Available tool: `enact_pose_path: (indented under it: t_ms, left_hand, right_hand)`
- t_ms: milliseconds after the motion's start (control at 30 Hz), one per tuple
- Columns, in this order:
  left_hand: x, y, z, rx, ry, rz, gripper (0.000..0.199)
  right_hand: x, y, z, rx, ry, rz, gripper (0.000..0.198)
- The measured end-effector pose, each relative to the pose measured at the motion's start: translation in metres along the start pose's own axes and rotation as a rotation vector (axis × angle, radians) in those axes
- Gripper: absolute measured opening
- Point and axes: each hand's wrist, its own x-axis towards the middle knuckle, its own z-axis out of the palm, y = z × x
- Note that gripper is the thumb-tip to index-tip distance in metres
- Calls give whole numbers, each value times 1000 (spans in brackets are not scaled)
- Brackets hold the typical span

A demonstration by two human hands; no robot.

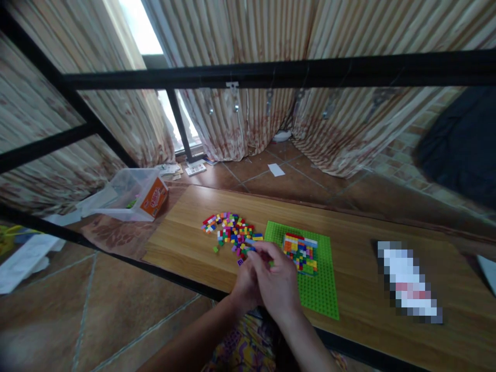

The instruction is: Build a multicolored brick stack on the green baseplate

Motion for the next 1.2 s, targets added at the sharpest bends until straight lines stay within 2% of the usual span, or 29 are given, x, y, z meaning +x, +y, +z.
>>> enact_pose_path:
  t_ms: [33, 100, 167, 267, 433, 567, 967, 1067, 1200]
  left_hand:
    - [0, -1, -4, -25, -35, 5, 32]
    - [-2, 0, -12, -293, -147, 5, 25]
    - [-5, 6, -19, -538, -221, -65, 19]
    - [-11, 20, -26, -744, -314, -190, 19]
    - [-11, 33, -32, -915, -433, -422, 26]
    - [-11, 31, -34, -968, -505, -541, 37]
    - [-22, 34, -37, -960, -600, -623, 36]
    - [-17, 32, -35, -914, -576, -612, 34]
    - [-7, 23, -36, -778, -487, -503, 30]
  right_hand:
    - [-4, 5, -12, 30, 62, 62, 19]
    - [-12, 17, -30, 100, 117, 177, 24]
    - [-20, 27, -40, 165, 146, 258, 27]
    - [-32, 33, -42, 240, 130, 335, 26]
    - [-42, 26, -44, 402, 79, 412, 21]
    - [-46, 26, -50, 552, 25, 451, 21]
    - [-63, 32, -57, 863, 16, 578, 25]
    - [-58, 35, -64, 831, 73, 528, 31]
    - [-44, 42, -81, 646, 122, 409, 28]
